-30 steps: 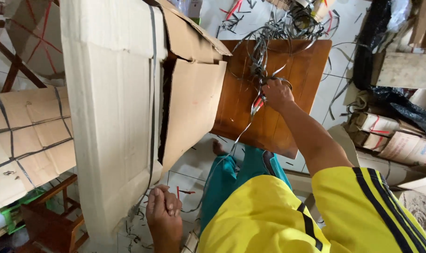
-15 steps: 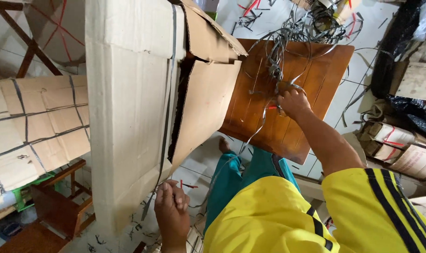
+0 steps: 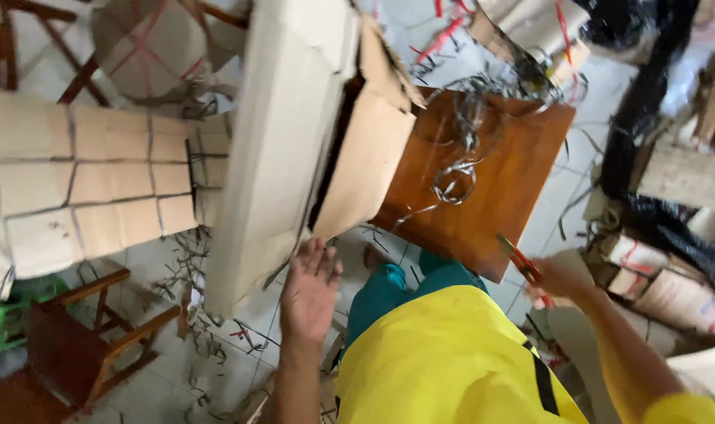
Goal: Wrapping a wooden chair backrest with cardboard and securing it with plastic straps for transport.
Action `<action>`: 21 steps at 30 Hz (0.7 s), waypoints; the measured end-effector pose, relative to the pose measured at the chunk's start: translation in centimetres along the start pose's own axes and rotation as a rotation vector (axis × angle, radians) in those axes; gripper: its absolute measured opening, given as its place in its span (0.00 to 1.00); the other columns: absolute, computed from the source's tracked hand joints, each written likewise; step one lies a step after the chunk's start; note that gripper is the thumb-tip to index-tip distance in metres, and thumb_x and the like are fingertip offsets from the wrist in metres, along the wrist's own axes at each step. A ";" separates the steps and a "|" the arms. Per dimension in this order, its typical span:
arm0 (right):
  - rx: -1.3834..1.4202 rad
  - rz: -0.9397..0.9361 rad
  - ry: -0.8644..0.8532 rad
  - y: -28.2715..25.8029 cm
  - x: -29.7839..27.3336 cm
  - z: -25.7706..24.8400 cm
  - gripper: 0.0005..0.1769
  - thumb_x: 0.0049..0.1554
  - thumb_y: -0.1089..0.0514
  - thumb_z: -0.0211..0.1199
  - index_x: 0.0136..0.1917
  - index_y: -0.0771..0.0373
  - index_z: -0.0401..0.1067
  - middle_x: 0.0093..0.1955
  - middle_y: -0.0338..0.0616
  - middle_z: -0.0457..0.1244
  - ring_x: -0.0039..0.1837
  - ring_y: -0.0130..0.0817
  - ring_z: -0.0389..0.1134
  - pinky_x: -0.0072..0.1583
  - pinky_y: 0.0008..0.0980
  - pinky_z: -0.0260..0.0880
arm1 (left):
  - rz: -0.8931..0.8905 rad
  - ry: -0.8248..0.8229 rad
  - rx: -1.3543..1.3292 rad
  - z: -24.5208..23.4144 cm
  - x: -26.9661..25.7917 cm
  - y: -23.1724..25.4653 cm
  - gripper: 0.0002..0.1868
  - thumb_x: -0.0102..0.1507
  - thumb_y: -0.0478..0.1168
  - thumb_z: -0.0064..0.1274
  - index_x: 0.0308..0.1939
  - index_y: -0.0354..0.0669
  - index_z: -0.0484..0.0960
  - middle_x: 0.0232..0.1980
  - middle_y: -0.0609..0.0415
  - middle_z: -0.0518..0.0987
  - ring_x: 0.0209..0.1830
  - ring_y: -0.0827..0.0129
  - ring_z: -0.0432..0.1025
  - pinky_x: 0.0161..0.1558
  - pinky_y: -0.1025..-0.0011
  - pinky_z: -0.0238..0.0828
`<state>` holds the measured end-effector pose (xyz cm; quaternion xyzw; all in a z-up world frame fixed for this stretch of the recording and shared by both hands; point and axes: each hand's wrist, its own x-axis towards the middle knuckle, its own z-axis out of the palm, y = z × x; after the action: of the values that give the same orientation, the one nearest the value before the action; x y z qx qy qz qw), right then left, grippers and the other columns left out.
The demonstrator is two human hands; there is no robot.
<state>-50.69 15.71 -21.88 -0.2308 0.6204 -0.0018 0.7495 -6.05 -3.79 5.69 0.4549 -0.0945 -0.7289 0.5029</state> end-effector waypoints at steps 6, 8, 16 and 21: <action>0.429 -0.026 0.131 10.2 -1.6 1.7 0.25 0.55 0.78 0.54 0.67 0.81 0.66 0.44 0.80 0.70 0.43 0.69 0.72 0.45 0.56 0.72 | 0.009 -0.021 -0.256 -0.6 -0.5 -0.6 0.13 0.73 0.41 0.43 0.35 0.41 0.73 0.39 0.49 0.77 0.41 0.60 0.71 0.50 0.62 0.70; 0.323 -0.243 0.436 9.9 -2.5 2.4 0.13 0.53 0.72 0.57 0.48 0.83 0.77 0.41 0.68 0.74 0.45 0.52 0.72 0.51 0.39 0.65 | -0.083 -0.040 -0.236 -1.7 -0.7 -1.0 0.13 0.75 0.45 0.41 0.39 0.44 0.74 0.32 0.55 0.77 0.18 0.77 0.59 0.22 0.77 0.55; 0.235 -0.620 0.396 -10.0 -9.6 7.4 0.08 0.50 0.64 0.59 0.44 0.69 0.72 0.37 0.54 0.69 0.40 0.42 0.66 0.45 0.40 0.65 | -0.037 -0.055 -0.215 -0.8 -2.4 0.7 0.24 0.66 0.46 0.43 0.63 0.38 0.77 0.60 0.48 0.79 0.34 0.73 0.66 0.36 0.74 0.61; 0.277 -0.790 0.353 -11.7 -6.9 9.1 0.17 0.42 0.66 0.65 0.48 0.71 0.76 0.38 0.59 0.65 0.43 0.49 0.65 0.47 0.44 0.64 | -0.112 -0.060 -0.280 -2.7 -1.2 1.0 0.38 0.63 0.68 0.43 0.64 0.45 0.79 0.63 0.45 0.80 0.45 0.63 0.77 0.50 0.61 0.72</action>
<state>-40.50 10.35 -10.27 -0.3434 0.5970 -0.4101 0.5979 -3.28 -2.39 5.45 0.3632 0.0185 -0.7749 0.5170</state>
